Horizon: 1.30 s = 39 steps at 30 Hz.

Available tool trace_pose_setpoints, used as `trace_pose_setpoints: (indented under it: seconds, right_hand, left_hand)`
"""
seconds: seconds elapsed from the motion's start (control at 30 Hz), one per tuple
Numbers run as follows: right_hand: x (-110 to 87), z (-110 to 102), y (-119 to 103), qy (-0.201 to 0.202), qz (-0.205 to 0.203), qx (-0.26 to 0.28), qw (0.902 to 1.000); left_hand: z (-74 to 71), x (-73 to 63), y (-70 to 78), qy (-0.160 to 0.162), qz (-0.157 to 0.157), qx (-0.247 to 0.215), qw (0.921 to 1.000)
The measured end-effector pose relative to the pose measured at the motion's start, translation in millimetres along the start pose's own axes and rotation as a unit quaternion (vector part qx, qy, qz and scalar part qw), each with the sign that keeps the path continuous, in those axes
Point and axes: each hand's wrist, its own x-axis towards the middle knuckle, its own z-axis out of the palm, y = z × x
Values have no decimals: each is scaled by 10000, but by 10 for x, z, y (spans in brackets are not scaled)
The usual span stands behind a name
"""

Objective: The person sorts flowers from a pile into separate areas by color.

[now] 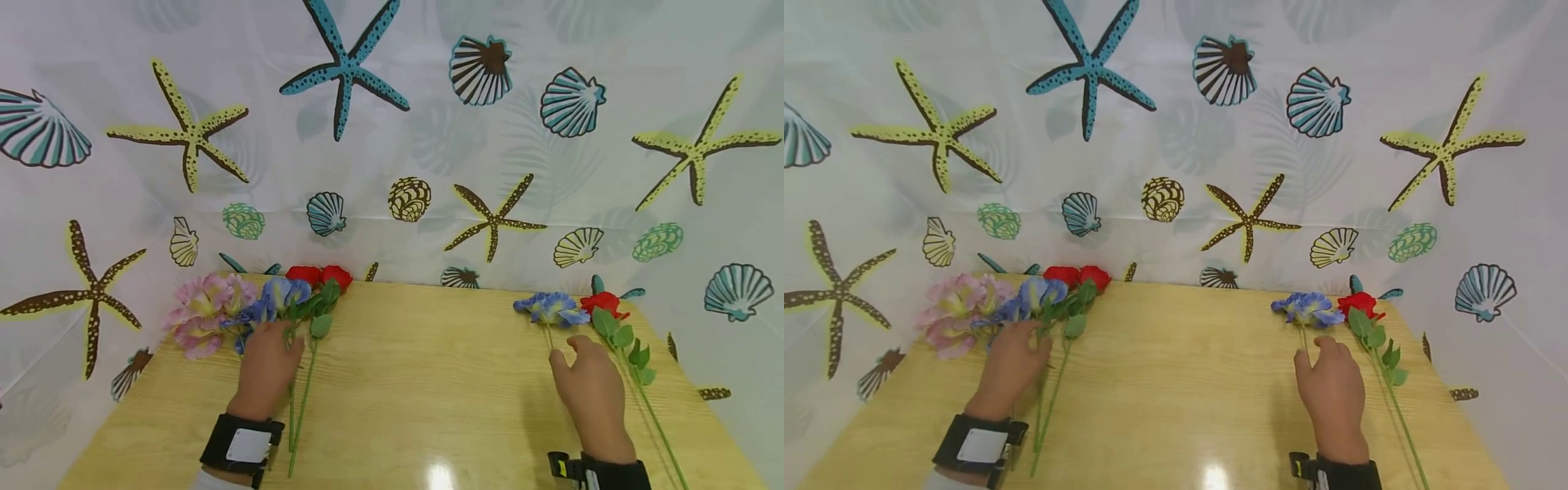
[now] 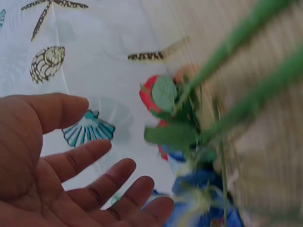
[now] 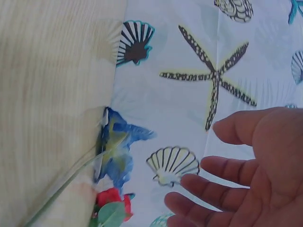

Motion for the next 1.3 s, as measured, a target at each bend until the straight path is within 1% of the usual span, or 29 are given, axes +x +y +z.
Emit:
trace_pose_setpoints:
  seconds: [0.07, 0.13, 0.2, 0.3, 0.37, 0.47, 0.57, 0.6, 0.67, 0.7, 0.83, 0.87, 0.93, 1.0, 1.1, 1.17, 1.23, 1.3]
  right_hand:
    - [1, 24, -40, 133, -194, 22, 9997]
    - [9, 42, -72, 141, -327, 126, 9993]
    - [10, 54, -100, -32, -334, 395, 9987]
    - [7, 86, -125, -365, -263, 734, 9963]
    - [-16, 112, -109, -514, -211, 841, 9949]
    - [-55, 159, -66, -598, -271, 702, 9954]
    - [-95, 191, -21, -688, -312, 599, 9953]
    - [-104, 202, -6, -710, -330, 581, 9952]
    - [-127, 220, 14, -726, -351, 586, 9950]
    - [-135, 226, 19, -723, -361, 591, 9950]
    - [-160, 245, 21, -639, -415, 601, 9953]
    - [-160, 244, 19, -637, -411, 614, 9952]
    - [-159, 243, 15, -629, -393, 630, 9952]
    - [-157, 241, 10, -632, -356, 656, 9952]
    - [-149, 241, -1, -659, -285, 700, 9950]
    - [-143, 244, -10, -673, -243, 732, 9947]
    - [-143, 248, -20, -687, -208, 765, 9945]
    - [-149, 254, -29, -674, -223, 783, 9944]
  left_hand:
    - [-122, 17, -120, 1, -197, 223, 9996]
    - [-243, 47, -233, -109, -450, 409, 9981]
    - [-351, 79, -343, -298, -585, 584, 9961]
    - [-471, 127, -489, -604, -776, 668, 9929]
    - [-513, 145, -553, -787, -813, 735, 9909]
    - [-537, 154, -609, -1002, -946, 772, 9874]
    - [-524, 147, -637, -1074, -1043, 744, 9859]
    - [-516, 143, -645, -1058, -1077, 732, 9858]
    - [-488, 127, -681, -880, -1020, 718, 9883]
    - [-477, 120, -699, -735, -968, 704, 9901]
    - [-423, 96, -780, 80, -720, 648, 9953]
    - [-415, 100, -784, 236, -683, 612, 9955]
    - [-410, 110, -776, 440, -708, 471, 9954]
    - [-419, 124, -738, 547, -688, 339, 9956]
    - [-453, 134, -637, 659, -716, 88, 9952]
    - [-472, 138, -573, 700, -661, -10, 9954]
    - [-495, 144, -512, 617, -679, -96, 9957]
    - [-516, 150, -462, 435, -730, -133, 9963]
